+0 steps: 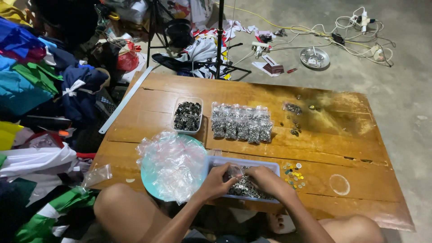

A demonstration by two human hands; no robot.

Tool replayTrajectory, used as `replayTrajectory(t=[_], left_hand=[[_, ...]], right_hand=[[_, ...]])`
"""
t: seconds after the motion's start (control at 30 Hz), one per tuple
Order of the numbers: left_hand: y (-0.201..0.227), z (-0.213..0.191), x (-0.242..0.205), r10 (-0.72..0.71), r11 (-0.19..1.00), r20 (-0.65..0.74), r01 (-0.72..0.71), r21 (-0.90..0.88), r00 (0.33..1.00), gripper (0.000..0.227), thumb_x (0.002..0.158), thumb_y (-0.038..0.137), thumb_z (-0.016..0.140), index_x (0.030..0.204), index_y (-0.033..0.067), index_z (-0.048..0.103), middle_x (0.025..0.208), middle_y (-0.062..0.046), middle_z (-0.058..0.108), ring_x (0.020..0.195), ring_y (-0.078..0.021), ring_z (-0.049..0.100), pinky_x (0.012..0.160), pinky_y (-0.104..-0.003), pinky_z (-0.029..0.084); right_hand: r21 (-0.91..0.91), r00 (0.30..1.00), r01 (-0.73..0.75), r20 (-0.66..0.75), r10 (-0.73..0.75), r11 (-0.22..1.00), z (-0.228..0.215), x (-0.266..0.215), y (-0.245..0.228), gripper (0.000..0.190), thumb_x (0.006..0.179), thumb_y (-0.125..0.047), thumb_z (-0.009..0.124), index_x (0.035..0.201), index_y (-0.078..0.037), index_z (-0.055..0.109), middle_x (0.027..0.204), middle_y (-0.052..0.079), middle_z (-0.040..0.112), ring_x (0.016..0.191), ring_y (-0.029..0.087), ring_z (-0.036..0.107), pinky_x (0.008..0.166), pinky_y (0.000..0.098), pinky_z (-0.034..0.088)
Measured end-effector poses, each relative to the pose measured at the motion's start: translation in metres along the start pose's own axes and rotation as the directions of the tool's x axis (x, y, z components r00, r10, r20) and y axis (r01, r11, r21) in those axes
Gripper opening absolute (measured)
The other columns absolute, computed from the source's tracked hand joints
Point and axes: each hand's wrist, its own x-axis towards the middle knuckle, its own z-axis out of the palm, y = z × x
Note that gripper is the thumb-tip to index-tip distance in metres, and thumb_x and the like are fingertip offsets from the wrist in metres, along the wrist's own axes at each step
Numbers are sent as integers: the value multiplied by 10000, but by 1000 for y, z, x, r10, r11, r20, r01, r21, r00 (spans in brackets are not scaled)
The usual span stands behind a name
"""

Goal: Sorting through a container of small metal rivets or buttons by hand on a wooden table.

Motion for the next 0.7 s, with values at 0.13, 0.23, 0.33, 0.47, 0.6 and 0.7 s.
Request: replayTrajectory(t=[0.13,0.23,0.33,0.47,0.6,0.7], left_hand=[[1,-1,1,10,1000,4,-10,-2,1000,250,938,326,720,1065,117,672,967,-40,773,874,-164,711,784,-309,504],[2,-1,0,-22,999,17,22,26,1000,289,944,342,701,1094,97,672,1008,-68,769,911,-207,717,809,-330,503],[5,-1,0,-14,1000,20,14,5,1000,289,942,304,709,1144,100,674,951,-47,760,835,-169,692,775,-307,506],[11,-4,-2,42,998,32,-44,46,999,235,947,296,700,1053,94,641,903,-63,749,803,-194,690,713,-333,474],[14,-5,-2,39,998,41,-41,50,998,253,968,328,684,954,85,615,850,-82,721,739,-205,655,650,-358,433],[15,-6,-2,18,1000,53,-19,17,998,282,964,344,673,1081,88,648,965,-71,762,832,-210,700,723,-328,478]], right_hand=[[-6,994,-83,78,83,997,-17,-7,-23,422,779,59,560,1053,-224,713,889,-28,750,741,119,578,681,343,443],[-26,978,-149,142,152,988,-10,-5,-14,307,904,-95,538,1148,-249,643,717,-36,540,681,137,502,647,354,397],[-11,999,-42,20,43,999,-3,-2,-4,145,833,-75,621,861,-210,667,688,-107,588,661,92,477,617,350,404],[24,994,35,-108,-33,999,-13,-7,-14,83,920,-263,715,903,-182,723,917,34,765,787,176,720,640,344,484],[57,949,147,-291,-125,987,-8,-2,-1,225,886,-366,786,864,-168,681,760,3,721,677,175,674,595,329,462],[58,918,193,-363,-159,980,-12,-2,-3,179,826,-215,835,952,-140,732,864,10,793,762,170,745,652,310,536]])
